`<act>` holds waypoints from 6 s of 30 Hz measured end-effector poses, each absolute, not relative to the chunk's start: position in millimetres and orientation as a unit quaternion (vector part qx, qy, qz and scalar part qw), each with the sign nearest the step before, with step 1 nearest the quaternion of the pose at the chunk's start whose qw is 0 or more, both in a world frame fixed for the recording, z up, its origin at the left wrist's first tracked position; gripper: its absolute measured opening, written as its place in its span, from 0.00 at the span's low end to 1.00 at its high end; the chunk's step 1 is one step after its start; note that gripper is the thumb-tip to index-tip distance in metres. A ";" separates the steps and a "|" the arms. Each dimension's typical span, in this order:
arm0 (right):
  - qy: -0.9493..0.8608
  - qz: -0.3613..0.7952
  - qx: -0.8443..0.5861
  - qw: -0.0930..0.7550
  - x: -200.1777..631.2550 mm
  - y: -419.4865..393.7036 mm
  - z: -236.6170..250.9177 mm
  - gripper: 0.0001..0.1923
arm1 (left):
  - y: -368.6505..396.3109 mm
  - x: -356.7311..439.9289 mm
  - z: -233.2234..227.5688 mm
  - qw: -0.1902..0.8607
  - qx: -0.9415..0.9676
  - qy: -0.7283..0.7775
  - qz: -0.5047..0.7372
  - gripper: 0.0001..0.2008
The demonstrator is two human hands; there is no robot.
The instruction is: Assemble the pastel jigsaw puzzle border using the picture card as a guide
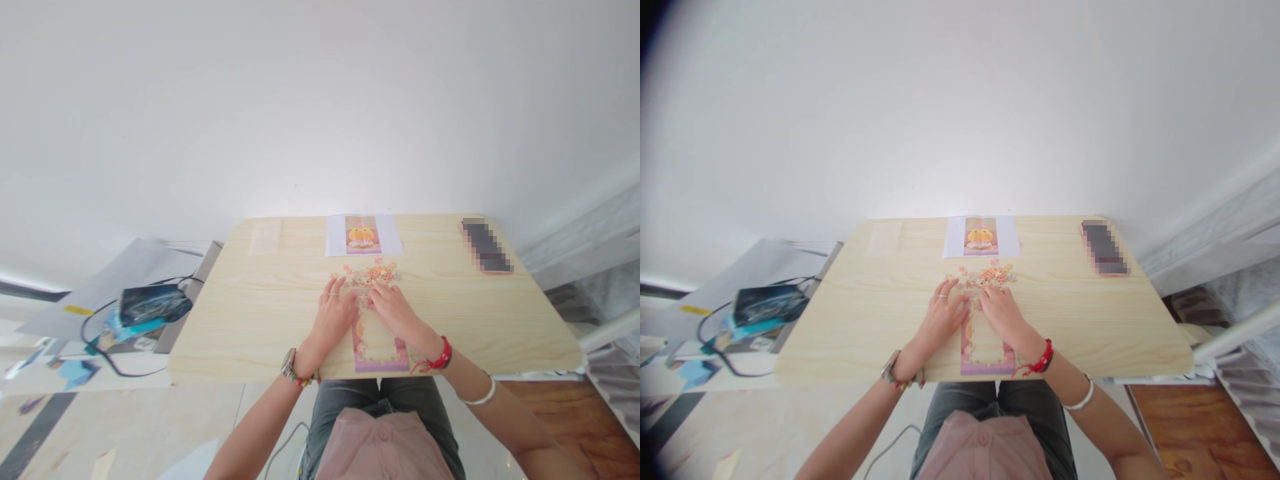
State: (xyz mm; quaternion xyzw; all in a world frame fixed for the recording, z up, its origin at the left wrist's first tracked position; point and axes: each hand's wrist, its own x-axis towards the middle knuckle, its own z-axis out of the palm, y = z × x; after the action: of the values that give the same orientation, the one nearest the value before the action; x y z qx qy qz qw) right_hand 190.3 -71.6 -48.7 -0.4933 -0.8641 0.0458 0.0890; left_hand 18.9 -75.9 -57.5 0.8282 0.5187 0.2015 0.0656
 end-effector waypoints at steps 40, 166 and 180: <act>-0.867 0.013 -0.482 0.123 184.4 -76.1 -50.8 0.10 | -79.5 20.3 -48.7 0.071 0.853 0.492 0.160 0.18; -0.829 0.022 -0.531 0.175 216.1 -93.0 -53.0 0.09 | -86.9 48.5 -46.9 0.086 0.860 0.484 0.137 0.18; -0.836 0.012 -0.531 0.140 213.6 -94.9 -55.7 0.09 | -88.6 50.0 -48.3 0.042 0.869 0.473 0.140 0.17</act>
State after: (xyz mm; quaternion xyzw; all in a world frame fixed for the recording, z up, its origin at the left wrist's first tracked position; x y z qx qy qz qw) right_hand 213.6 -94.9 -55.7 -0.5306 -0.8359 0.0123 0.1399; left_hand 50.0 -88.6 -48.3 0.8689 0.4731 0.1397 0.0418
